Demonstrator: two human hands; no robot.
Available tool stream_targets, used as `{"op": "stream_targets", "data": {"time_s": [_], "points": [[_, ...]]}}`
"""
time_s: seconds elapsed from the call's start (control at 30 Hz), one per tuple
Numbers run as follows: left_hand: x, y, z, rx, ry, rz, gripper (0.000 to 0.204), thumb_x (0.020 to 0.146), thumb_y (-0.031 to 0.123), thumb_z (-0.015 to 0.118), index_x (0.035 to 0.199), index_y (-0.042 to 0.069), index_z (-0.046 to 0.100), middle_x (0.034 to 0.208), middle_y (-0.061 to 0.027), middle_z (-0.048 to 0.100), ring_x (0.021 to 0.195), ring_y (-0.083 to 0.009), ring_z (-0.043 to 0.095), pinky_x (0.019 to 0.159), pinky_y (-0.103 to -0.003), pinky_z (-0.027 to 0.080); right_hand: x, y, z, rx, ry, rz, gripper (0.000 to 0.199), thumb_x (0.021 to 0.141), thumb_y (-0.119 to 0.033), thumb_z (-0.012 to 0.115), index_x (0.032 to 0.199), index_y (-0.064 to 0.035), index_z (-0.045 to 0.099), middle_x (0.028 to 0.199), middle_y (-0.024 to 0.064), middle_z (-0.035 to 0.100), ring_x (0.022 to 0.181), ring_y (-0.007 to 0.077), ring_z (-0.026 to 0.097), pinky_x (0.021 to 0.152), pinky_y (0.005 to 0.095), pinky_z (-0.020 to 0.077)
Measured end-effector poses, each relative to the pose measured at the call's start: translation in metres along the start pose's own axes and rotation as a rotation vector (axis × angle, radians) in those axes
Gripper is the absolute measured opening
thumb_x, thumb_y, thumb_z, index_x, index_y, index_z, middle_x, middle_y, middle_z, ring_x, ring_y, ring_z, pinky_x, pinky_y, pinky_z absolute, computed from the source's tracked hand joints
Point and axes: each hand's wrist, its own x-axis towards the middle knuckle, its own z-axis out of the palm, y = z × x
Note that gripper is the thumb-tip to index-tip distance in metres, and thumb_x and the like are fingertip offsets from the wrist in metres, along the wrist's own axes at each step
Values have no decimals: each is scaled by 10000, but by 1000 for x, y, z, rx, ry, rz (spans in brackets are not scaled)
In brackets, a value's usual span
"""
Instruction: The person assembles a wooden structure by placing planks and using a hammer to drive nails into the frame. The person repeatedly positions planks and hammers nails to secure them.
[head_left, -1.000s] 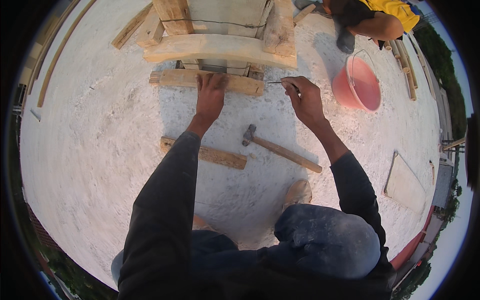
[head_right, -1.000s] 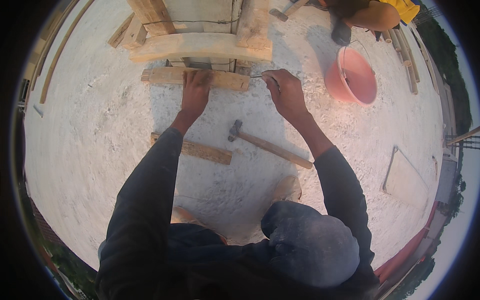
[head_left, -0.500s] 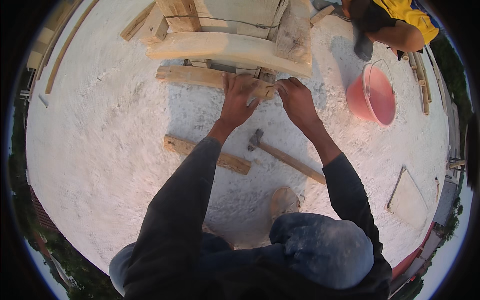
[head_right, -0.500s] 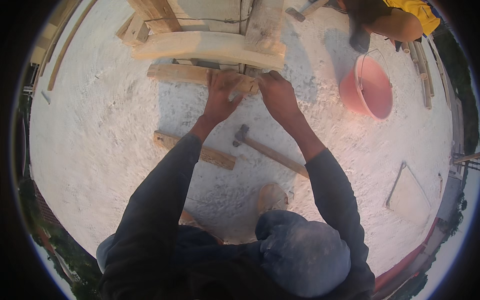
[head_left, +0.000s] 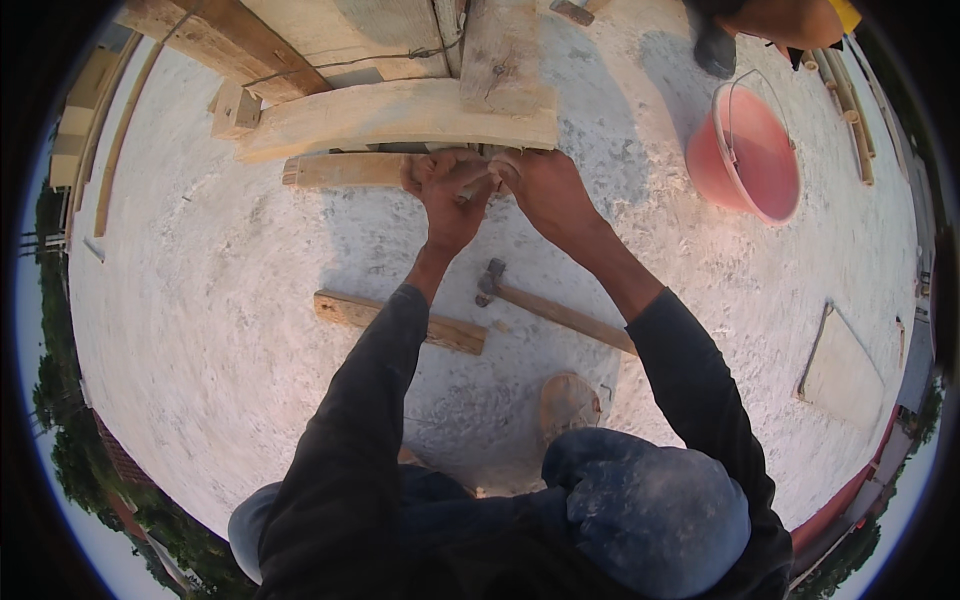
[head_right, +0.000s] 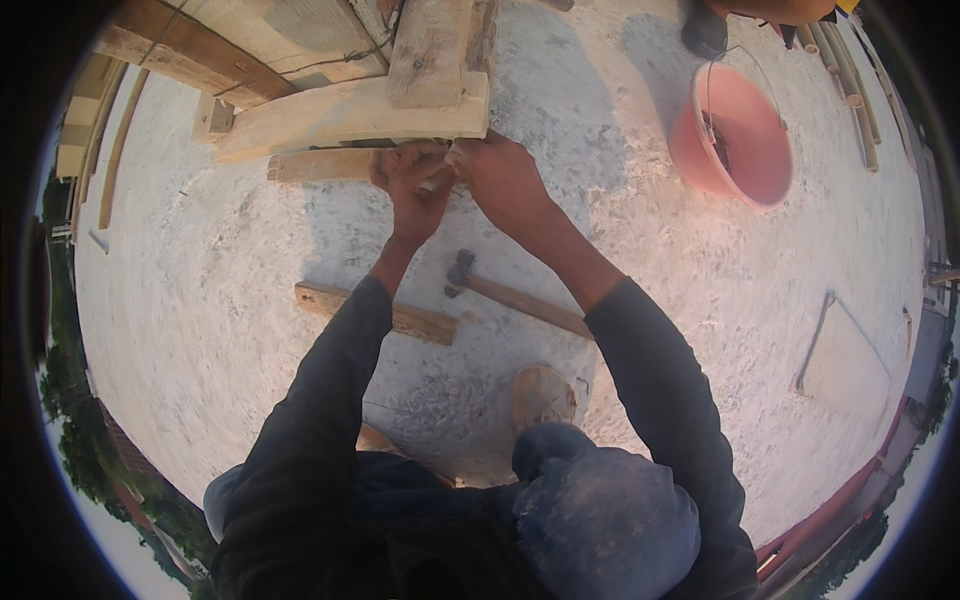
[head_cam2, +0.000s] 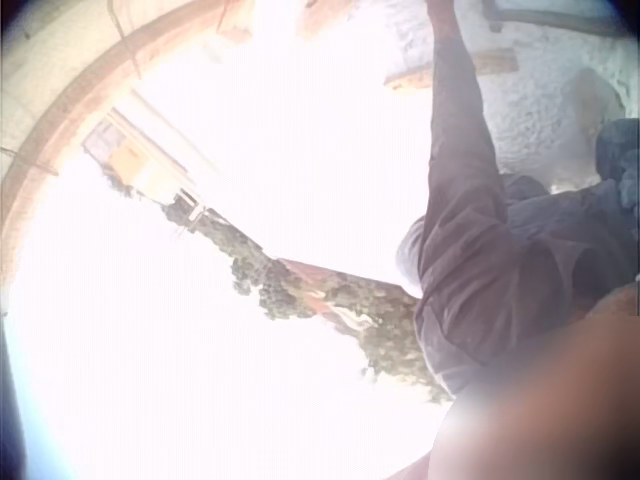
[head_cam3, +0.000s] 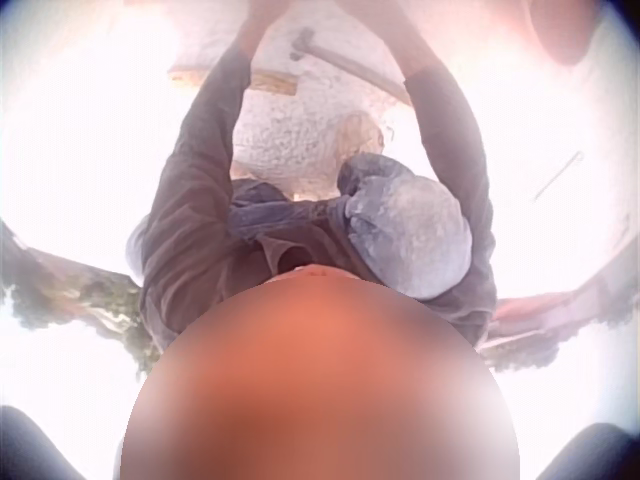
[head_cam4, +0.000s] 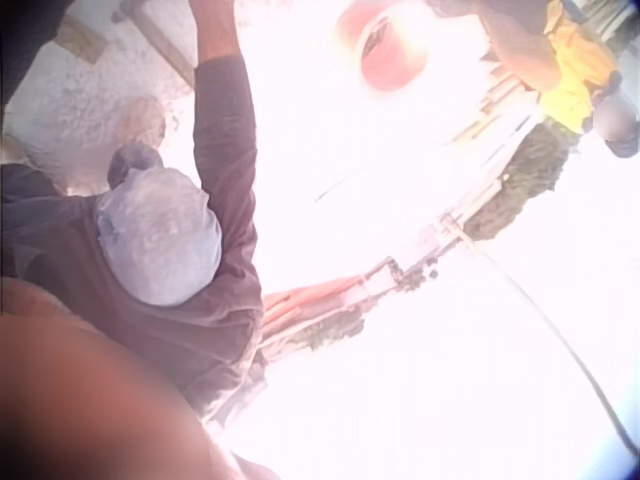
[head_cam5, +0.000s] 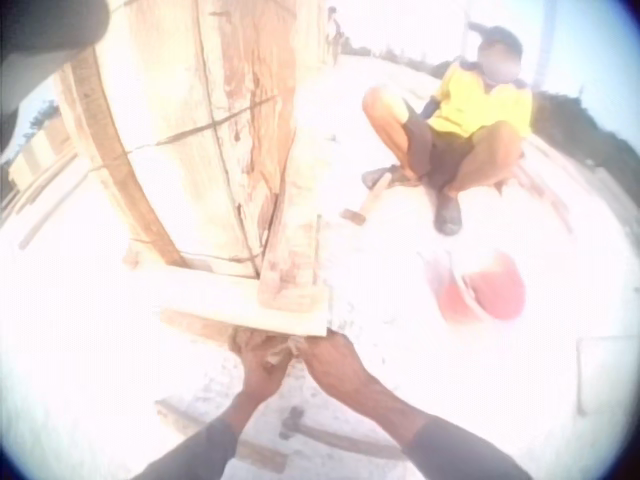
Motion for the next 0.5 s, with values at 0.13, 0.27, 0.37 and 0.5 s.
{"op": "stream_targets", "data": {"time_s": [0.13, 0.27, 0.37, 0.5], "points": [[0, -4, 1, 6, 28, 30, 155, 882, 179, 878, 1032, 198, 844, 1162, 76, 747, 1246, -218, 525, 1256, -550, 60, 2, -1, 2, 155, 19, -36, 237, 1040, -213, 729, 1162, -11, 734, 1010, 236, 744, 921, 432, 745, 812, 484, 623], [1, -6, -2, -59, 9, 47, 86, 910, 177, 854, 993, 200, 848, 1152, 85, 765, 1230, -211, 523, 1250, -546, 58, -35, 4, 3, 319, 83, 163, 393, 1066, -252, 750, 1383, -28, 687, 1005, 187, 776, 893, 301, 761, 825, 415, 619], [1, -5, -4, -105, -47, 10, 128, 927, 120, 821, 1031, 190, 846, 1188, 70, 770, 1306, -195, 517, 1255, -556, 53, -94, 7, 0, 325, 115, 243, 475, 1048, -275, 773, 1421, -16, 633, 1068, 188, 742, 882, 318, 745, 801, 470, 603], [1, -5, -6, -82, -24, 41, 72, 935, 157, 828, 1000, 188, 838, 1178, 79, 772, 1273, -204, 511, 1232, -576, 61, -198, 4, -10, -100, -96, 208, 547, 1020, -304, 791, 1465, -53, 595, 1253, 156, 648, 1170, 377, 643, 973, 505, 541]]}}
